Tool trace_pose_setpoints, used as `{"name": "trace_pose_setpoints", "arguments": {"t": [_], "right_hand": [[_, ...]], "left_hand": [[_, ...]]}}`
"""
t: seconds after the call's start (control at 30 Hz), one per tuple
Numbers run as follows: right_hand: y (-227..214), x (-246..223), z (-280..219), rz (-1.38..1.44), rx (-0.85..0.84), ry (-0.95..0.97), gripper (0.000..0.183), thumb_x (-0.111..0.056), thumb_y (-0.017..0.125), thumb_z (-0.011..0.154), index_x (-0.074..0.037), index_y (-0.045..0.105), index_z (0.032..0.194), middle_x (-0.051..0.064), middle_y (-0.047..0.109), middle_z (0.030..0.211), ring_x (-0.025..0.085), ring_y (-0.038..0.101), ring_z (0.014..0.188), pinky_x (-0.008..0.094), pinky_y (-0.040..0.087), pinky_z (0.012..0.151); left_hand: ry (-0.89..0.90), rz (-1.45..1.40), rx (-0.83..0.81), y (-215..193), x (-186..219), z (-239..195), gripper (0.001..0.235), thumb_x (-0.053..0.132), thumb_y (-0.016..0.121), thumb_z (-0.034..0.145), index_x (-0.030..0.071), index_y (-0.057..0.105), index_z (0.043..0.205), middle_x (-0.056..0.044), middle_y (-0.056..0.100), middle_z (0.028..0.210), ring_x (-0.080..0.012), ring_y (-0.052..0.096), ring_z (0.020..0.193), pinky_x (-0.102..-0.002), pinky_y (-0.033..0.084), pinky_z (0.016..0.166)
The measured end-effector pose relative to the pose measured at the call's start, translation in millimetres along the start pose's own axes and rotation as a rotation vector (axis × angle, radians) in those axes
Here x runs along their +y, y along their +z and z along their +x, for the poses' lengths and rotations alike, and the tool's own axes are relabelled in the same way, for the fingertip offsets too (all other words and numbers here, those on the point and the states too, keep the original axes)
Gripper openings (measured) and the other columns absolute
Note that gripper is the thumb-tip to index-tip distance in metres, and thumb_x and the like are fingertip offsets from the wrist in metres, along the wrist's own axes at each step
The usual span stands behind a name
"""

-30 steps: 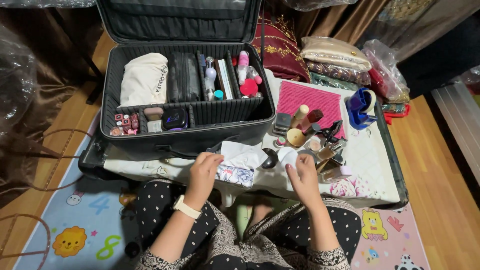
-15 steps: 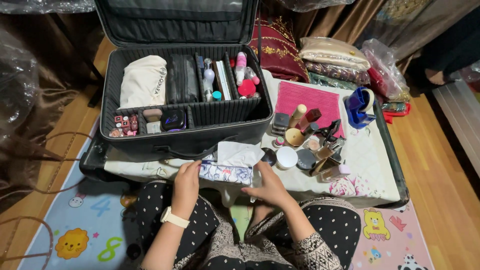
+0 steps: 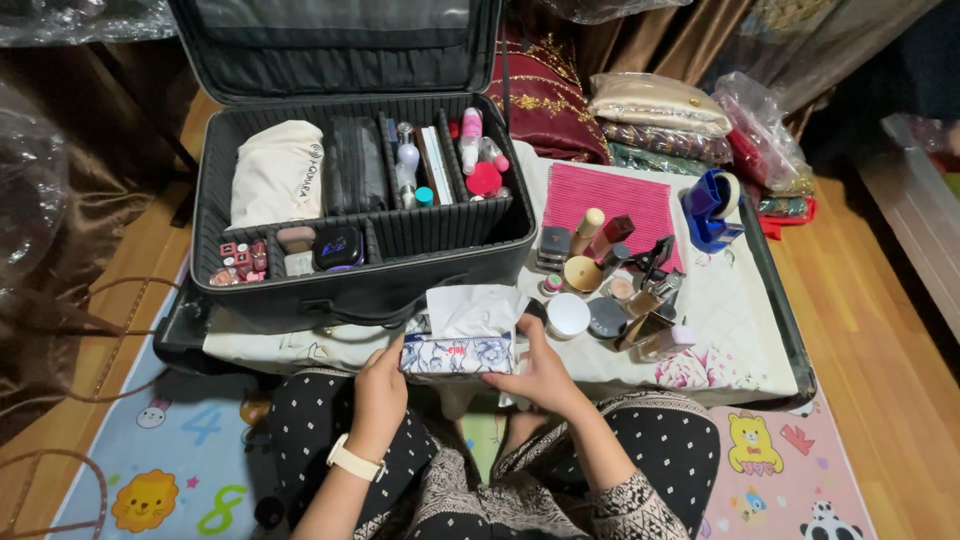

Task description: Organizing and cleaning makeup products inside a professional makeup case

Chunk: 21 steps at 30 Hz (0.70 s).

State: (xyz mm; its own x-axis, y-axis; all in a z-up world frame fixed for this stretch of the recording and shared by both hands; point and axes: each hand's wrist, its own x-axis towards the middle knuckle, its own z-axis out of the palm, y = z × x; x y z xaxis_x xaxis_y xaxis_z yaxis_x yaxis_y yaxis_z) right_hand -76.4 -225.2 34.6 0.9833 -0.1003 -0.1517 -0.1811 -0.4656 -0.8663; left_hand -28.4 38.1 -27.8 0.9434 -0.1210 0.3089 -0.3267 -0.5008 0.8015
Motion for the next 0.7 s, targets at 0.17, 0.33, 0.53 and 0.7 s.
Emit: {"name": "trace_pose_setpoints", "arguments": {"t": [0.17, 0.33, 0.53, 0.7], "right_hand": [[-13, -1, -15, 0.136, 0.076, -0.165, 0.103, -0.015, 0.099, 0.058, -0.004, 0.027, 0.131, 0.026, 0.055, 0.131, 0.038, 0.071, 0.086, 0.046, 0.064, 0.071], [-37, 10, -42, 0.198, 0.234, -0.155, 0.107, -0.011, 0.102, 0.051, -0.001, 0.039, 0.138, 0.024, 0.059, 0.121, 0.04, 0.074, 0.092, 0.045, 0.068, 0.073], [-80, 44, -80, 0.344, 0.462, -0.18, 0.116, 0.002, 0.099, 0.046, -0.002, 0.04, 0.146, 0.021, 0.057, 0.132, 0.036, 0.067, 0.106, 0.045, 0.064, 0.084], [-122, 74, -111, 0.369, 0.683, -0.145, 0.118, 0.008, 0.093, 0.048, -0.002, 0.034, 0.15, 0.021, 0.049, 0.144, 0.037, 0.059, 0.117, 0.045, 0.058, 0.09]], "left_hand": [[0.011, -0.063, -0.053, -12, 50, 8, 0.054, -0.006, 0.049, 0.088, 0.01, 0.065, 0.138, -0.014, 0.071, 0.107, -0.0363, 0.068, 0.108, -0.041, 0.054, 0.096], [0.183, -0.147, -0.059, -18, 113, 25, 0.047, -0.006, 0.047, 0.093, 0.005, 0.066, 0.134, -0.017, 0.07, 0.1, -0.038, 0.069, 0.099, -0.041, 0.055, 0.089], [0.442, -0.2, -0.081, 19, 159, 47, 0.041, -0.005, 0.047, 0.098, 0.006, 0.068, 0.132, -0.012, 0.07, 0.099, -0.0321, 0.067, 0.094, -0.037, 0.053, 0.087], [0.624, -0.165, -0.225, 51, 201, 57, 0.035, -0.005, 0.047, 0.096, 0.007, 0.065, 0.123, -0.006, 0.061, 0.089, -0.0267, 0.064, 0.089, -0.037, 0.053, 0.084]]}}
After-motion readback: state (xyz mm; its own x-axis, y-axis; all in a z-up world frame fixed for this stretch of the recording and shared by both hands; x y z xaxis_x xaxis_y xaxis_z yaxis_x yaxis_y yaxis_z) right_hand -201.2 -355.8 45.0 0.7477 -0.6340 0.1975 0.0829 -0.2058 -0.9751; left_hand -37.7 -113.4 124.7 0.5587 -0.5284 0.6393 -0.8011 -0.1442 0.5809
